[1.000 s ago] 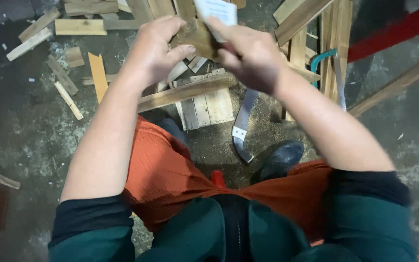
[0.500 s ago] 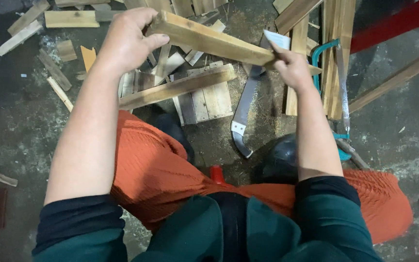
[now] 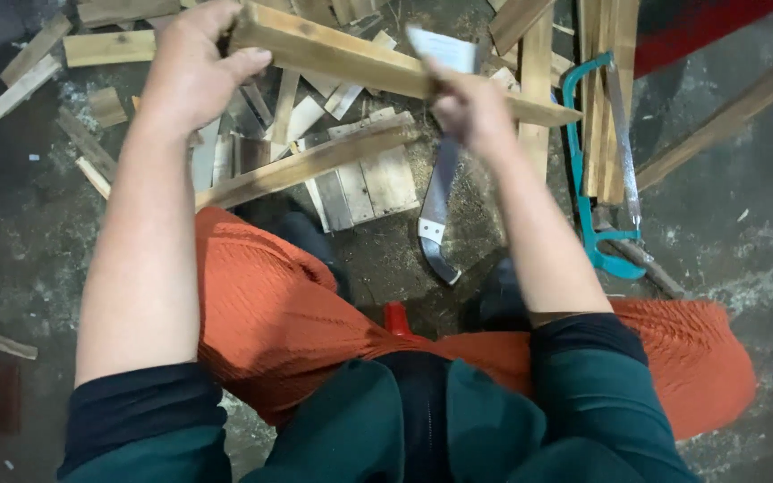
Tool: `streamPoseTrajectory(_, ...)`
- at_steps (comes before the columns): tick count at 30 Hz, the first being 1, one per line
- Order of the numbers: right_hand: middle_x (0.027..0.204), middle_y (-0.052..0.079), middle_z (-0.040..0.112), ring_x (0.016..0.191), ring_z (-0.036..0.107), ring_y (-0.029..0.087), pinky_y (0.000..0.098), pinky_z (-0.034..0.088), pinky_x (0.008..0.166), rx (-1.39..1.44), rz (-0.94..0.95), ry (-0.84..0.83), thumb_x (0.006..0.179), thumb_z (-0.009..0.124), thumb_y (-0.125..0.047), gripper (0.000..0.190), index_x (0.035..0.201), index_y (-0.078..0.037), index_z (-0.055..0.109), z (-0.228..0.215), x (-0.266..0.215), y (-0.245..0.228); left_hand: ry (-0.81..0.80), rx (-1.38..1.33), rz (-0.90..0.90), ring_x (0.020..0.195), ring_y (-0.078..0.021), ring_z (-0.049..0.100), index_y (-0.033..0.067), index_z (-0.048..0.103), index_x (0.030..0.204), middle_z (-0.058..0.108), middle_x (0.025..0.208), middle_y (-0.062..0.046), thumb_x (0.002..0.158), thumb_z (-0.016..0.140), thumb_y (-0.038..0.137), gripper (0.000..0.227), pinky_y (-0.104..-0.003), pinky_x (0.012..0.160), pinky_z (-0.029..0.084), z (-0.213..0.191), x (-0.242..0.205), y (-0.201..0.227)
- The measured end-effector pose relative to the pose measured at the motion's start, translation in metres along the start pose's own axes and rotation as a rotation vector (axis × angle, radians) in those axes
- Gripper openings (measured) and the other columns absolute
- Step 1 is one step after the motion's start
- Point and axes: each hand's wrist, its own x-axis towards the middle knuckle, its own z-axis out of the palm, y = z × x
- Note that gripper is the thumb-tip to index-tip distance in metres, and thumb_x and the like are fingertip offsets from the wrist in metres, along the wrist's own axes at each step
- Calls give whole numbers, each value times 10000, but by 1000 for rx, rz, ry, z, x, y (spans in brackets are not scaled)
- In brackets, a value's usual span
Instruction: The person sits on a small stool and uses a hand saw to cut a small piece of wood. They then pick up a sandpaper sheet and sand the edges and surfaces of a wooden plank, flipping it over to smooth multiple sides.
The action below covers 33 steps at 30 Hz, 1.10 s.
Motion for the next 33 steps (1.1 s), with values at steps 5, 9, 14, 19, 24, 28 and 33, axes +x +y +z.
streamPoseTrajectory(5, 698, -25, 699, 537, 543, 63, 196, 469, 489, -322, -1089, 35, 877, 631, 112, 531, 1357, -108, 685, 15, 5, 28, -55, -94, -34, 799, -185, 686, -83, 672, 1328, 718, 1014, -142, 941, 714, -132, 392, -309, 674, 547, -5, 2, 6)
streamPoseTrajectory(9, 1091, 46, 799, 568, 588, 71, 190, 519, 512, -430, -425, 94, 901, 535, -54, 517, 1355, -281, 637, -21, 41, 66, -79, -167, -115, 835, -185, 699, -88, 648, 1306, 707, 1016, -147, 994, 683, -129, 316, -289, 718, 596, -5, 1, -5)
streamPoseTrajectory(14, 1050, 188, 767, 910, 706, 285, 359, 569, 819, -267, -370, 275, 848, 517, -109, 412, 1174, 29, 729, -92, 106, 206, -89, -182, -121, 847, -189, 700, -97, 636, 1333, 711, 1026, -157, 1008, 687, -131, 331, -289, 727, 590, -4, -1, -13)
streamPoseTrajectory(19, 957, 197, 756, 842, 695, 329, 370, 558, 789, -291, -335, 430, 873, 546, -121, 324, 1061, 48, 749, -142, 163, 341, -94, -204, -174, 851, -153, 692, -59, 637, 1298, 694, 1004, -107, 1023, 676, -125, 285, -262, 741, 589, -3, 2, -11)
streamPoseTrajectory(24, 1238, 158, 677, 1130, 655, 289, 404, 519, 987, -268, -146, 368, 880, 510, -52, 474, 1333, -109, 636, -87, 104, 190, -69, -251, -178, 822, -161, 692, -97, 615, 1319, 690, 1015, -147, 1067, 648, -132, 257, -252, 695, 597, -2, 6, -12)
streamPoseTrajectory(28, 819, -7, 719, 582, 544, 26, 148, 448, 488, -185, -221, 181, 884, 551, -54, 404, 1249, -105, 717, -12, 54, 68, -76, -285, -224, 777, -131, 662, -86, 624, 1288, 679, 969, -115, 1104, 632, -128, 189, -232, 678, 579, -1, 9, -15)
streamPoseTrajectory(33, 955, 94, 799, 610, 650, 88, 176, 509, 470, -228, -950, 115, 914, 648, 75, 480, 1354, -116, 642, 38, 3, 33, -67, -285, -194, 832, -155, 692, -89, 623, 1306, 677, 1004, -136, 1089, 610, -157, 228, -243, 727, 627, -1, 9, -22)
